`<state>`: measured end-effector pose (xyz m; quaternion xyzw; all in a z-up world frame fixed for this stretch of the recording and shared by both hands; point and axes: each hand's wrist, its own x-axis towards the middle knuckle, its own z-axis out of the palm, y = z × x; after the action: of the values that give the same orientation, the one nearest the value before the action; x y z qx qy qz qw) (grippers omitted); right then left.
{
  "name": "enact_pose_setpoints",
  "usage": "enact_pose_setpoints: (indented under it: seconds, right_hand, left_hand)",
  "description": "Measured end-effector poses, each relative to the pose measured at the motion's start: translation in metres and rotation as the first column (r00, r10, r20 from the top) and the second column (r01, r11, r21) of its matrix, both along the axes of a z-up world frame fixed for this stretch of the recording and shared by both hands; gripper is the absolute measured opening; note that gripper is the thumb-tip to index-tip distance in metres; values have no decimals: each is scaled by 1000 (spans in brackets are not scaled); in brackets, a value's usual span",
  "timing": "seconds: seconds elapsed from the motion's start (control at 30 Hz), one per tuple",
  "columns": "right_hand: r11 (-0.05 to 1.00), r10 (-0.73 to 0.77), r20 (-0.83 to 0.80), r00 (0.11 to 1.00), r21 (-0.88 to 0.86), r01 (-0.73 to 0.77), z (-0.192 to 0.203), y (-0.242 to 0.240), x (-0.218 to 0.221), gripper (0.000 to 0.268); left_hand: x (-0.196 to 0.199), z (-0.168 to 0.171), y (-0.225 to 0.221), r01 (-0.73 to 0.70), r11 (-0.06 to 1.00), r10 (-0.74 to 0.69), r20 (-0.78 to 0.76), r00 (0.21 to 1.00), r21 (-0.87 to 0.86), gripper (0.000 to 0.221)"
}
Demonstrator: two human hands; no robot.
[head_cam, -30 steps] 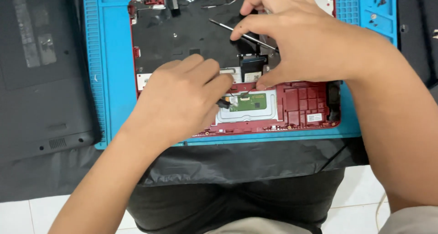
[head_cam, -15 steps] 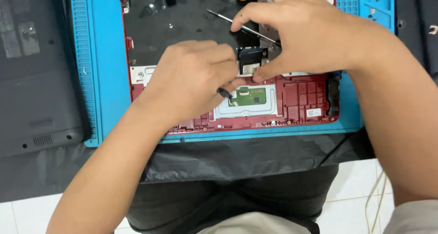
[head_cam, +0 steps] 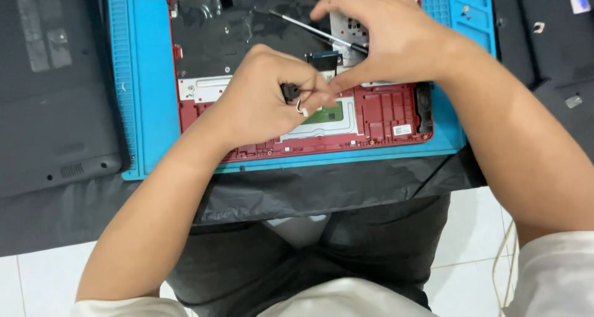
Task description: The recorder is performing repairs on a laptop, including unscrewing components and adjusting internal cables.
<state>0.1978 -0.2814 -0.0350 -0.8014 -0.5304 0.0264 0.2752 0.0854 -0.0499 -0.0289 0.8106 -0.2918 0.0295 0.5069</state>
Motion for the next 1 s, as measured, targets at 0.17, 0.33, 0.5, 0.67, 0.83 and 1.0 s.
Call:
enact_pose_setpoints:
  seconds: [0.17,0.33,0.5,0.67,0.83,1.0]
  right_hand:
    - [1000,-26,39,999,-5,26,3,-1,-3,77]
    - [1000,-31,-14,999,6,31,5,1,-4,74]
    - [1000,-28,-3,1000,4,28,5,2,-2,74]
    - [1000,-22,-4,1000,-18,22,6,4,0,75]
    - [1000,11,-38,999,-23,-12,6,3,5,77]
    - [999,32,-55,998,-27,-33,8,5,5,77]
  left_hand:
    - [7,7,-8,-26,988,39,-83,996,152,33]
    - [6,4,-12,-142,934,118,91,989,328,22]
    - [4,10,-12,-106,920,69,109,992,376,22]
    - [3,7,-4,-78,912,-7,205,979,402,21]
    - [1,12,0,-86,875,-52,270,961,476,25]
    - [-1,8,0,-98,881,-34,269,963,463,28]
